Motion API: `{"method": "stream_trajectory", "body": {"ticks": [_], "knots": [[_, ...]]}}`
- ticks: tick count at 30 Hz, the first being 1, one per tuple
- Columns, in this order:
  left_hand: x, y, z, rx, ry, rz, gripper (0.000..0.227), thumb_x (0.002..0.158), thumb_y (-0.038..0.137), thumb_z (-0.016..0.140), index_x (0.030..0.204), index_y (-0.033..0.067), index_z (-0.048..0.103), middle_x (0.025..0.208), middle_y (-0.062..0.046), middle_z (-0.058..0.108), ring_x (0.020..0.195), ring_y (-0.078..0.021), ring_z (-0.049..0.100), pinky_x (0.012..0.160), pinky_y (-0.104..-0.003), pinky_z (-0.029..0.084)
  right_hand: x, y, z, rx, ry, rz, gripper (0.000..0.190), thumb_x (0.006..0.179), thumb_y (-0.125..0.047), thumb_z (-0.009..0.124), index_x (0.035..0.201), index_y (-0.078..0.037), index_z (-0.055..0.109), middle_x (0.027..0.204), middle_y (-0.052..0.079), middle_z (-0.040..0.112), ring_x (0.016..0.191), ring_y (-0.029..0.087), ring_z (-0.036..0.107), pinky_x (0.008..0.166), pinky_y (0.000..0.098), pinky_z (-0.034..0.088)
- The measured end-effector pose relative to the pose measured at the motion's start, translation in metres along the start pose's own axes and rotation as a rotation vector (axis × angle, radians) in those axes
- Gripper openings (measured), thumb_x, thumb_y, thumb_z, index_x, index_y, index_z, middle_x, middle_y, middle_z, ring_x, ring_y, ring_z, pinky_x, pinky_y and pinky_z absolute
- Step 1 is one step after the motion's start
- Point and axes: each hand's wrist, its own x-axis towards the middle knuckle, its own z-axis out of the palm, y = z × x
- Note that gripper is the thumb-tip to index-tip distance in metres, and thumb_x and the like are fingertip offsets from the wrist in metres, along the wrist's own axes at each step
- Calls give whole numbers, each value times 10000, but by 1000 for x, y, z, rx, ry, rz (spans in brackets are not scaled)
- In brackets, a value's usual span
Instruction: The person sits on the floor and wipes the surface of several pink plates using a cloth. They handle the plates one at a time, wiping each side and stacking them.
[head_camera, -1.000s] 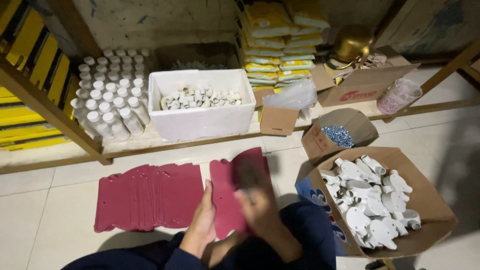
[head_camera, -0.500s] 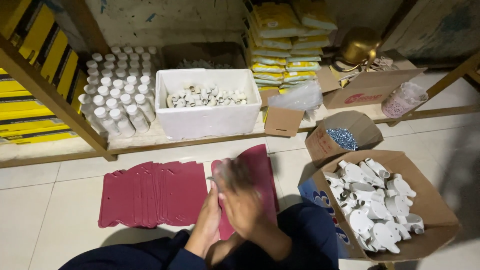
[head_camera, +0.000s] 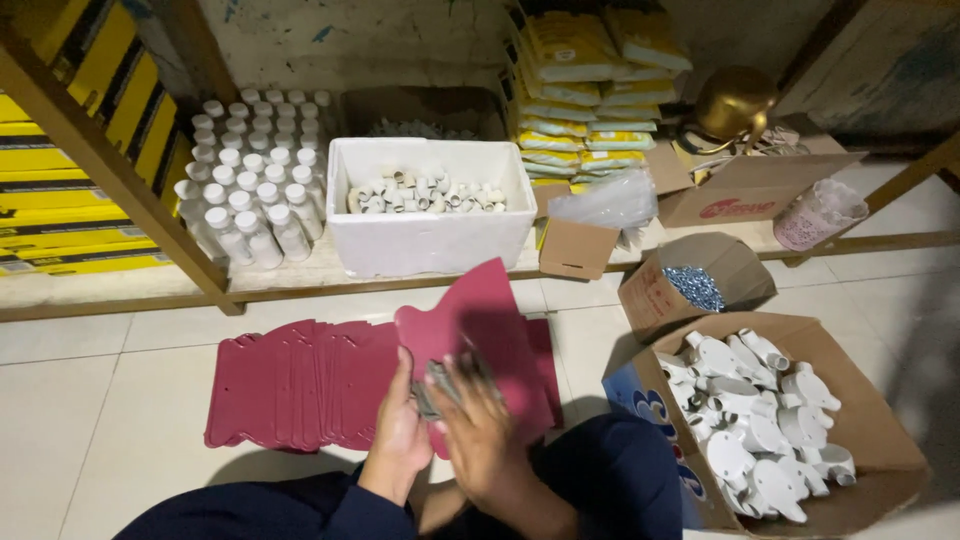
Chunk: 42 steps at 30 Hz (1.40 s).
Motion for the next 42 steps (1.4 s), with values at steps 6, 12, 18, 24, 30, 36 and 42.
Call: {"method": "stream_trajectory", "body": {"ticks": [6, 12, 18, 24, 30, 36, 42], "knots": [[-27, 29, 41, -41, 39, -18, 667, 910, 563, 486, 1406, 130, 590, 1329, -136, 661, 1220, -313, 614, 1079, -528, 474, -14, 37, 13, -560, -87, 232, 512, 1062, -216, 362, 1547, -59, 403, 1620, 131, 375, 1525, 322, 283, 1294, 442, 178], [-14, 28, 42, 53, 155, -19, 671, 847, 669, 605, 1247, 137, 690, 990, -96, 756, 704, -259, 698, 606, -385, 565, -34, -3, 22, 188, 19, 5, 480, 1070, -163, 336, 1498, 0, 481, 1578, 285, 417, 1486, 494, 374, 1240, 651, 202], [-21, 59, 53, 13, 252, 129, 715, 891, 601, 499, 1401, 113, 615, 1272, -125, 703, 1122, -295, 670, 981, -472, 540, -74, 75, 82, 870, 585, 598, 535, 1061, -154, 289, 1572, 0, 261, 1616, 187, 382, 1511, 273, 375, 1292, 407, 218], [-30, 68, 45, 194, 263, 237, 609, 909, 274, 592, 1491, 114, 518, 1365, -129, 675, 1209, -253, 648, 1006, -401, 520, -100, 180, 48, -399, 66, 366, 238, 973, 30, 494, 1158, -7, 641, 968, 195, 636, 870, 353, 605, 760, 476, 482], [-20, 51, 19, 1106, -326, 781, 333, 879, 90, 677, 1204, 116, 745, 1176, -28, 797, 1089, -161, 751, 979, -307, 586, -23, 143, -20, 1627, 1, 1605, 776, 967, -625, 522, 1172, 102, 702, 1064, 288, 733, 910, 390, 712, 826, 485, 573], [-33, 62, 22, 1721, -648, 1224, 638, 691, -47, 734, 1196, 341, 766, 1357, 67, 695, 1301, -225, 573, 1175, -674, 120, -46, 195, 0, 1775, 16, 1543, 127, 926, -222, 668, 965, -101, 671, 658, 31, 677, 456, 135, 575, 445, 276, 491], [-6, 51, -15, 1541, -135, 1229, 822, 913, -128, 436, 1609, 294, 325, 1638, -278, 319, 1450, -473, 375, 1143, -572, 352, -16, 171, 3, 1368, 183, 1481, 293, 778, -65, 718, 1062, -132, 694, 939, 123, 755, 705, 256, 689, 614, 361, 545]]}}
